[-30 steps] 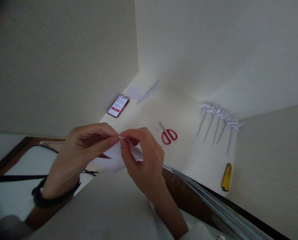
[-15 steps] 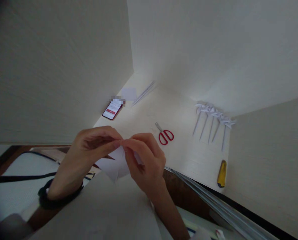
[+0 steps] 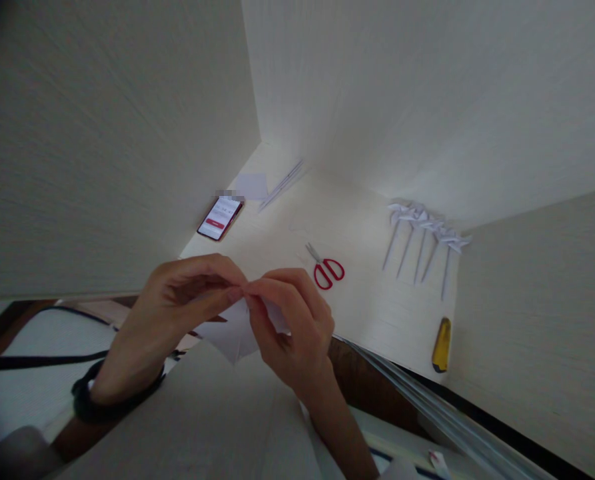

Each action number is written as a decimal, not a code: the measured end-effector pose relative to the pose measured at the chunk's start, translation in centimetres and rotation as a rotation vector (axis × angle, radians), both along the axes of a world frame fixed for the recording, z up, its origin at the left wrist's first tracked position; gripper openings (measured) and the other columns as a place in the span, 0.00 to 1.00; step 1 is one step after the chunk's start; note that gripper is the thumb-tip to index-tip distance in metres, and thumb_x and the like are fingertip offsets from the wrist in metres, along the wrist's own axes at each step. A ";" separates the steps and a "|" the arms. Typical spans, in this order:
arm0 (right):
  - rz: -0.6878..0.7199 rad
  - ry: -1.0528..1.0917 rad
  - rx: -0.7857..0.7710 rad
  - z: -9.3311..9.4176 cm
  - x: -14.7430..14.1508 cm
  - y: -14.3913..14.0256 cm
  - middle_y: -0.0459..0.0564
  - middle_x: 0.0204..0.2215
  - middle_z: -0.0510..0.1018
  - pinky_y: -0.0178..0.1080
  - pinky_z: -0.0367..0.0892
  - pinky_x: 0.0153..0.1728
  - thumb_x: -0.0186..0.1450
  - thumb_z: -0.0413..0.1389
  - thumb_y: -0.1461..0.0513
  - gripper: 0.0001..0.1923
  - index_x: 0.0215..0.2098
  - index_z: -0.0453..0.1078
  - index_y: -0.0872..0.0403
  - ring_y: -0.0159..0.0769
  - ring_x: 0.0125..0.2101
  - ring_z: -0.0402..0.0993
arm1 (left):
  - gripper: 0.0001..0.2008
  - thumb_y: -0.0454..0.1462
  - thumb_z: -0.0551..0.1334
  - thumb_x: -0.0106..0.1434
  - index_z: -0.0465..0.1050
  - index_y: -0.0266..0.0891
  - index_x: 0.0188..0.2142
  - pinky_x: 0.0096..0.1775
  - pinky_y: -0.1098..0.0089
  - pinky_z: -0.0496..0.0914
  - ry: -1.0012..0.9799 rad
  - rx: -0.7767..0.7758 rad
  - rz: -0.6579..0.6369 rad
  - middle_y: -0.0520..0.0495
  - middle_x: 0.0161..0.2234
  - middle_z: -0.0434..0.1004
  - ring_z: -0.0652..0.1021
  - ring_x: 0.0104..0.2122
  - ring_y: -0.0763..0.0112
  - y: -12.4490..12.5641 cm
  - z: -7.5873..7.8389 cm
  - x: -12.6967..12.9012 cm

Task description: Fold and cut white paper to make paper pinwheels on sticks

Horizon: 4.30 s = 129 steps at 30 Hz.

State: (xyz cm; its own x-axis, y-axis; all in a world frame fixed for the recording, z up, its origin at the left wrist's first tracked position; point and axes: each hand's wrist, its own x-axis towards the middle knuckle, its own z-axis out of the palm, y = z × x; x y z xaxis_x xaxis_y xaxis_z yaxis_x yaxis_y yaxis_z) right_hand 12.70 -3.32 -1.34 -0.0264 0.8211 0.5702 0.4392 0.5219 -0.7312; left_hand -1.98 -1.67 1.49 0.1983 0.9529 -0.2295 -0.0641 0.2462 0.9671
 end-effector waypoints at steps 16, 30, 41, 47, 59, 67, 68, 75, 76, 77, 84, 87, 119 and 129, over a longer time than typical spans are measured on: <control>0.049 -0.109 0.157 -0.4 1.8 0.0 0.47 0.32 0.77 0.36 0.70 0.29 0.61 0.57 0.72 0.13 0.39 0.73 0.50 0.33 0.31 0.73 | 0.05 0.31 0.65 0.59 0.77 0.39 0.27 0.25 0.84 0.65 -0.003 -0.025 -0.023 0.58 0.24 0.76 0.73 0.25 0.83 -0.7 0.0 0.7; 0.063 -0.208 0.177 -0.1 2.1 -0.1 0.48 0.33 0.77 0.37 0.72 0.31 0.60 0.57 0.72 0.13 0.40 0.73 0.51 0.34 0.33 0.73 | 0.04 0.35 0.66 0.58 0.75 0.38 0.28 0.24 0.79 0.67 -0.008 -0.114 -0.010 0.54 0.25 0.77 0.74 0.23 0.78 -1.2 0.0 0.7; -0.003 -0.066 -0.024 1.4 2.0 -0.8 0.47 0.34 0.75 0.41 0.71 0.34 0.62 0.56 0.71 0.12 0.39 0.72 0.49 0.36 0.36 0.72 | 0.03 0.35 0.65 0.58 0.76 0.39 0.28 0.27 0.77 0.71 0.131 -0.003 -0.006 0.52 0.28 0.80 0.78 0.27 0.74 -1.4 -0.1 0.6; 0.044 -0.248 -0.059 2.4 2.5 -1.1 0.48 0.40 0.74 0.41 0.69 0.41 0.62 0.59 0.68 0.07 0.37 0.72 0.51 0.35 0.41 0.71 | 0.03 0.34 0.65 0.58 0.77 0.40 0.28 0.33 0.76 0.72 0.214 0.079 -0.017 0.54 0.28 0.80 0.78 0.29 0.74 -1.6 0.0 0.6; 0.087 -0.219 -0.181 2.2 3.0 -0.6 0.49 0.40 0.73 0.43 0.68 0.43 0.62 0.59 0.67 0.05 0.34 0.70 0.51 0.37 0.42 0.71 | 0.04 0.38 0.65 0.60 0.79 0.42 0.32 0.39 0.71 0.76 0.272 0.153 -0.044 0.51 0.31 0.81 0.80 0.32 0.69 -2.1 -0.7 0.7; 0.174 -0.151 -0.319 2.0 3.6 -0.2 0.48 0.40 0.73 0.43 0.67 0.45 0.63 0.59 0.66 0.04 0.33 0.71 0.50 0.37 0.43 0.71 | 0.08 0.39 0.67 0.59 0.77 0.45 0.40 0.41 0.73 0.76 0.241 0.168 -0.006 0.53 0.33 0.81 0.81 0.35 0.71 -2.2 -0.9 1.0; 0.183 -0.147 -0.330 2.0 3.7 -0.2 0.48 0.40 0.73 0.42 0.67 0.45 0.63 0.59 0.66 0.04 0.33 0.72 0.50 0.36 0.43 0.71 | 0.09 0.39 0.67 0.59 0.77 0.45 0.41 0.40 0.74 0.76 0.240 0.162 -0.011 0.53 0.32 0.81 0.81 0.34 0.71 -2.2 -0.9 1.0; 0.187 -0.112 -0.379 1.8 3.8 -0.1 0.48 0.40 0.74 0.43 0.68 0.44 0.62 0.59 0.66 0.04 0.32 0.72 0.50 0.37 0.42 0.72 | 0.10 0.39 0.68 0.58 0.76 0.44 0.40 0.40 0.71 0.77 0.261 0.137 -0.016 0.53 0.30 0.81 0.81 0.33 0.69 -2.0 -0.8 1.2; 0.187 -0.103 -0.390 1.8 3.8 -0.1 0.48 0.39 0.74 0.43 0.68 0.45 0.62 0.59 0.66 0.04 0.31 0.72 0.50 0.37 0.42 0.72 | 0.09 0.39 0.68 0.58 0.76 0.44 0.40 0.40 0.71 0.77 0.261 0.136 -0.019 0.52 0.30 0.81 0.82 0.33 0.69 -2.0 -0.8 1.2; 0.186 -0.093 -0.398 1.8 3.8 -0.1 0.48 0.39 0.74 0.43 0.68 0.45 0.62 0.59 0.66 0.04 0.31 0.72 0.50 0.37 0.42 0.72 | 0.09 0.39 0.68 0.58 0.76 0.43 0.39 0.40 0.71 0.77 0.260 0.134 -0.023 0.52 0.31 0.82 0.82 0.34 0.68 -2.0 -0.8 1.2; 0.175 -0.043 -0.416 1.6 3.7 -0.3 0.48 0.38 0.74 0.43 0.68 0.45 0.62 0.59 0.66 0.05 0.31 0.72 0.50 0.37 0.41 0.72 | 0.11 0.39 0.68 0.57 0.76 0.44 0.41 0.39 0.73 0.76 0.231 0.134 -0.019 0.54 0.29 0.81 0.81 0.32 0.71 -2.0 -0.8 1.2; 0.186 -0.027 -0.425 1.7 3.6 -0.4 0.47 0.38 0.74 0.42 0.67 0.45 0.62 0.59 0.67 0.05 0.31 0.72 0.51 0.36 0.42 0.72 | 0.12 0.38 0.69 0.57 0.75 0.45 0.42 0.38 0.75 0.75 0.201 0.135 -0.013 0.56 0.29 0.81 0.81 0.31 0.73 -2.1 -0.8 1.0; 0.211 0.113 -0.534 1.6 3.6 -0.7 0.46 0.36 0.73 0.41 0.65 0.45 0.61 0.61 0.67 0.06 0.29 0.73 0.50 0.35 0.42 0.70 | 0.13 0.35 0.69 0.57 0.73 0.47 0.42 0.38 0.79 0.74 0.161 0.174 0.005 0.61 0.29 0.80 0.80 0.32 0.78 -2.4 -1.1 0.9; 0.223 0.126 -0.593 1.8 3.7 -0.7 0.45 0.38 0.74 0.38 0.66 0.42 0.64 0.59 0.64 0.05 0.31 0.74 0.49 0.33 0.41 0.71 | 0.13 0.32 0.68 0.56 0.73 0.44 0.41 0.39 0.77 0.74 0.075 0.064 -0.031 0.58 0.27 0.79 0.80 0.30 0.77 -2.0 -1.2 0.9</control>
State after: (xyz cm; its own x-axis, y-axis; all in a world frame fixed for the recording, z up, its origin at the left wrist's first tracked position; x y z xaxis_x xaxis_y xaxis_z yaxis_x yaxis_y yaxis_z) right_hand 16.43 -4.04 0.43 -0.1953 0.9802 0.0315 0.2589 0.0825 -0.9624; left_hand -1.05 -3.64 0.29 0.2121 0.9598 -0.1837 0.0154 0.1846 0.9827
